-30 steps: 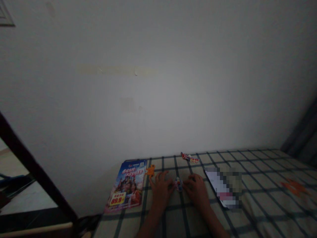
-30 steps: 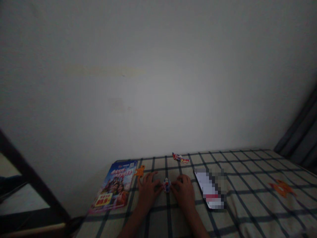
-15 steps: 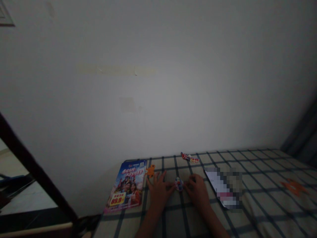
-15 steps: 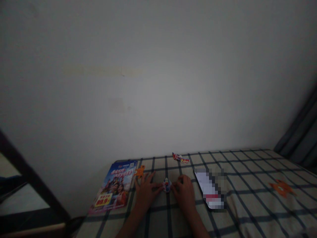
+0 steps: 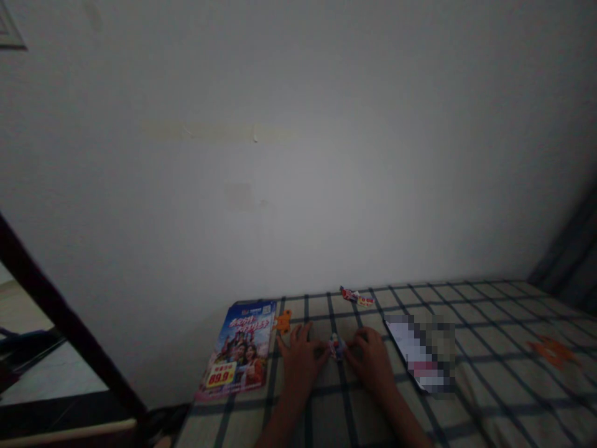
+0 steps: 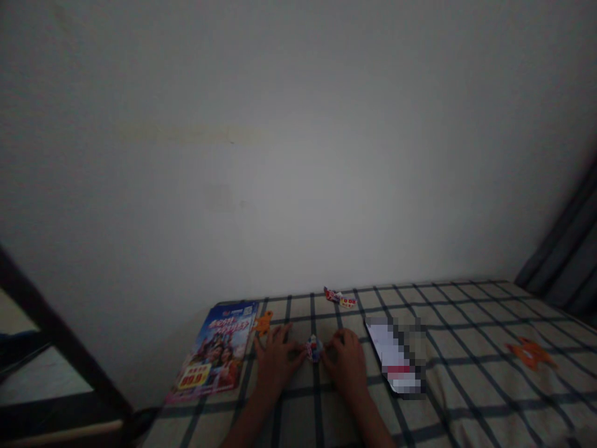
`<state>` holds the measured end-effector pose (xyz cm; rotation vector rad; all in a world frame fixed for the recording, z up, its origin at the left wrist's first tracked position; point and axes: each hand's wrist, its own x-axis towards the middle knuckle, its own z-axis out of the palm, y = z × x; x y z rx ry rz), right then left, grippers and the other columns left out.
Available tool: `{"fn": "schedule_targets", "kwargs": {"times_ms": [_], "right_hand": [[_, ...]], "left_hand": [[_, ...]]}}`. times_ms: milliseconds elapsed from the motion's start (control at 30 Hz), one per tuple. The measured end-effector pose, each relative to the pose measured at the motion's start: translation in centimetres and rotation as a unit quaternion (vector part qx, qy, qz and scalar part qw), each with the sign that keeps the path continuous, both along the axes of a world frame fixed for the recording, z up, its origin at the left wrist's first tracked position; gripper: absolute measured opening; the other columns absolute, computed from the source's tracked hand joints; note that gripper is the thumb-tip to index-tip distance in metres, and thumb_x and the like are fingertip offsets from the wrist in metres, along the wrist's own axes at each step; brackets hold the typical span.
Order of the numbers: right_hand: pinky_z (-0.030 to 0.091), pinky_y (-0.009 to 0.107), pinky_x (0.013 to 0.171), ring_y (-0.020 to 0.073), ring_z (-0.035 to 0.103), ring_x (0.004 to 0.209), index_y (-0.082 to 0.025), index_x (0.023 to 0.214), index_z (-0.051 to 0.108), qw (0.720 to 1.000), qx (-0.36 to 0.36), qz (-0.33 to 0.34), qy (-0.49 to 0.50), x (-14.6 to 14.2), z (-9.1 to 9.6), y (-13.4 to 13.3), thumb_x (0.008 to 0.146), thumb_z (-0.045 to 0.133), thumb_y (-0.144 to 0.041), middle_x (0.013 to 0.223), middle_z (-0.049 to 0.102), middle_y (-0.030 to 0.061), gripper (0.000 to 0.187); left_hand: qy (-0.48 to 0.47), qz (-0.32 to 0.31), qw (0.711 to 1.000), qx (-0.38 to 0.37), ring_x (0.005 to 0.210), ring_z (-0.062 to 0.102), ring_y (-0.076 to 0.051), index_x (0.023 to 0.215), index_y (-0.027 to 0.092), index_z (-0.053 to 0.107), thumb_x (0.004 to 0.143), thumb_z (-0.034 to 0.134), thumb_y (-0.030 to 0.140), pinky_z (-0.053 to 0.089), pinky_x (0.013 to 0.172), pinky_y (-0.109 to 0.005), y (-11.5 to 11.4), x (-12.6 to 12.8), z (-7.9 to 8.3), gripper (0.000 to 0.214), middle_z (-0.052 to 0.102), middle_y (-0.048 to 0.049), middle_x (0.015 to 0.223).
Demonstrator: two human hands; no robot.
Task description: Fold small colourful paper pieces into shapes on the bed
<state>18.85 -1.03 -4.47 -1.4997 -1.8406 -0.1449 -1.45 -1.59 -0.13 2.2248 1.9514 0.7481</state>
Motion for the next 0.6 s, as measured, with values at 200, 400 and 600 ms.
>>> {"fn": "schedule_targets", "kwargs": {"times_ms": [200, 400, 600], "right_hand": [[0.048, 0.040, 0.092, 0.0278, 0.059, 0.108, -0.025, 0.088, 0.071, 1.000, -0.005, 0.006, -0.003, 0.03, 0.03, -0.07, 0.074, 0.076, -0.035, 0.111, 0.063, 0.0092, 0.018], [0.048, 0.040, 0.095, 0.0278, 0.059, 0.112, -0.025, 0.092, 0.070, 1.000, -0.028, 0.012, 0.003, 0.05, 0.32, -0.31, 0.073, 0.077, -0.036, 0.119, 0.062, 0.0090, 0.023], [0.047, 0.042, 0.098, 0.0278, 0.057, 0.115, -0.026, 0.096, 0.069, 0.999, -0.027, 0.017, 0.013, -0.13, 0.83, -0.90, 0.075, 0.075, -0.034, 0.121, 0.061, 0.0084, 0.023]], "left_hand": [[0.003, -0.007, 1.000, 0.009, 0.136, 0.042, -0.034, 0.092, 0.040, 0.077, 0.082, 0.066, 0.058, -0.001, 0.113, -0.075, -0.49, 0.20, 0.11, 0.023, 0.052, 0.0000, 0.148], [-0.008, -0.012, 1.000, -0.007, 0.137, 0.041, -0.032, 0.094, 0.039, 0.076, 0.078, 0.070, 0.060, -0.002, 0.113, -0.074, -0.55, 0.14, 0.23, 0.026, 0.052, -0.0013, 0.148], [0.002, -0.015, 1.000, -0.016, 0.138, 0.040, -0.033, 0.096, 0.039, 0.076, 0.076, 0.073, 0.058, -0.003, 0.114, -0.073, -0.40, -0.10, 0.03, 0.027, 0.051, -0.0007, 0.149]]}}
